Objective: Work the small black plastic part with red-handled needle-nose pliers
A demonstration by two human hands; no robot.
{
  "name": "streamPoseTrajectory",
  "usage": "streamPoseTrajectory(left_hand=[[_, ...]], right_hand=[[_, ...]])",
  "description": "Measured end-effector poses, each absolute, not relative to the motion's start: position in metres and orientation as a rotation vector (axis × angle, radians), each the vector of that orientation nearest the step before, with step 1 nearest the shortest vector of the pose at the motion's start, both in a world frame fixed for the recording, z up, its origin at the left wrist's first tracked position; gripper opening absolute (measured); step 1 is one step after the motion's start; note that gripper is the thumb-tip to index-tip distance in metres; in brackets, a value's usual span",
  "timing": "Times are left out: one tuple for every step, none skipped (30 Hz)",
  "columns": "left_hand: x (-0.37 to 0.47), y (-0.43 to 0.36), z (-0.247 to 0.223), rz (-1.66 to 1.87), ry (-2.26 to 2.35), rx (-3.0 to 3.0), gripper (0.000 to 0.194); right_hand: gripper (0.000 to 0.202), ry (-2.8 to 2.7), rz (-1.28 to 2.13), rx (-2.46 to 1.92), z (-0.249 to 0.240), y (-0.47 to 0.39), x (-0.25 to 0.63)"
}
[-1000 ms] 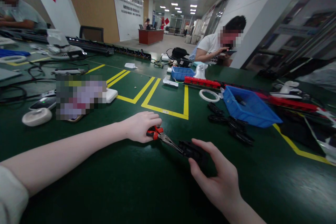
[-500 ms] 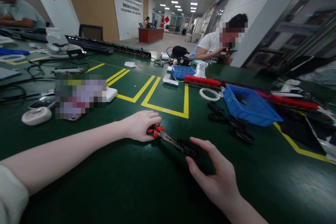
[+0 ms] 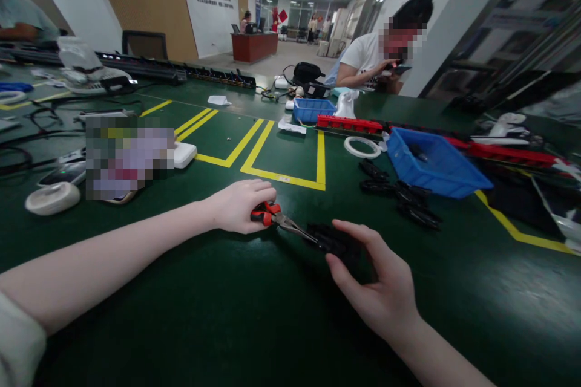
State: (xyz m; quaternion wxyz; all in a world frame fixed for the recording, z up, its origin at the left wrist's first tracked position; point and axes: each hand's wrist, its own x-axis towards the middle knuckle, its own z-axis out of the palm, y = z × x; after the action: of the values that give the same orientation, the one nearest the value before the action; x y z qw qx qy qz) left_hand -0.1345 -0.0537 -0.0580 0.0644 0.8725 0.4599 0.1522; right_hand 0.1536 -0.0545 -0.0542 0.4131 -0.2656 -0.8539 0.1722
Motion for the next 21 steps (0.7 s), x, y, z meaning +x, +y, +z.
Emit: streamPoseTrajectory(left_hand=[[-0.1344,-0.0543,-0.0576,0.464,1.39,2.63,0.018],[-0.1344,-0.0549,-0.0574,0.469,1.393,2.627,0.017],[-0.1345,-0.0551,-0.0574,0.468,1.403,2.624,0.017],[-0.1348,-0.0551,-0.0575,0.464,1.41,2.63,0.016],[-0.1351,-0.0549,-0.0577,0.467,1.417,2.634,0.017],[-0.1355,-0.0546,-0.0579,0.467,1.411,2.635,0.017],[-0.1359,-0.0542,-0.0581,0.46,1.397,2.633,0.018],[-0.1362,-0.054,-0.0582,0.457,1.386,2.629,0.019],[-0.1363,-0.054,-0.0581,0.459,1.382,2.623,0.019],[-0.1362,-0.0541,-0.058,0.465,1.387,2.617,0.02],[-0.136,-0.0545,-0.0577,0.476,1.398,2.613,0.02],[-0.1356,-0.0549,-0.0574,0.486,1.408,2.61,0.02],[-0.1353,-0.0553,-0.0571,0.492,1.416,2.607,0.02],[-0.1349,-0.0557,-0.0568,0.494,1.421,2.605,0.02],[-0.1347,-0.056,-0.0565,0.494,1.424,2.601,0.021],[-0.1345,-0.0562,-0.0563,0.493,1.423,2.597,0.021],[-0.1344,-0.0562,-0.056,0.493,1.422,2.592,0.021],[-0.1344,-0.0561,-0.0558,0.495,1.419,2.589,0.022],[-0.1344,-0.0561,-0.0557,0.499,1.417,2.586,0.022],[-0.1345,-0.0559,-0.0556,0.501,1.413,2.584,0.022],[-0.1345,-0.0558,-0.0555,0.5,1.407,2.582,0.022]], right_hand=[[0.037,-2.149,0.45,-0.679,-0.0548,-0.0548,0.1534],[0.037,-2.14,0.473,-0.691,-0.0554,-0.0551,0.1532],[0.038,-2.126,0.508,-0.713,-0.0559,-0.0553,0.1528],[0.038,-2.11,0.555,-0.739,-0.0565,-0.0556,0.1524],[0.037,-2.085,0.605,-0.761,-0.0571,-0.0558,0.1519],[0.037,-2.06,0.66,-0.784,-0.0576,-0.056,0.1514],[0.036,-2.034,0.712,-0.804,-0.0579,-0.0563,0.1509],[0.035,-2.012,0.757,-0.819,-0.0582,-0.0566,0.1504],[0.035,-1.995,0.793,-0.832,-0.0582,-0.057,0.15],[0.035,-1.982,0.821,-0.841,-0.058,-0.0574,0.1496],[0.035,-1.972,0.84,-0.846,-0.0575,-0.0579,0.1493],[0.035,-1.965,0.855,-0.854,-0.0569,-0.0583,0.149],[0.035,-1.956,0.867,-0.864,-0.056,-0.0587,0.1488],[0.035,-1.944,0.88,-0.876,-0.0551,-0.0589,0.1487],[0.035,-1.931,0.896,-0.89,-0.0542,-0.0588,0.1486],[0.034,-1.919,0.918,-0.903,-0.0534,-0.0586,0.1486],[0.034,-1.906,0.947,-0.913,-0.053,-0.058,0.1486],[0.033,-1.892,0.985,-0.921,-0.053,-0.0573,0.1485],[0.033,-1.874,1.029,-0.928,-0.0534,-0.0564,0.1485],[0.033,-1.855,1.081,-0.936,-0.0542,-0.0555,0.1484],[0.033,-1.831,1.135,-0.939,-0.0552,-0.0546,0.1483]])
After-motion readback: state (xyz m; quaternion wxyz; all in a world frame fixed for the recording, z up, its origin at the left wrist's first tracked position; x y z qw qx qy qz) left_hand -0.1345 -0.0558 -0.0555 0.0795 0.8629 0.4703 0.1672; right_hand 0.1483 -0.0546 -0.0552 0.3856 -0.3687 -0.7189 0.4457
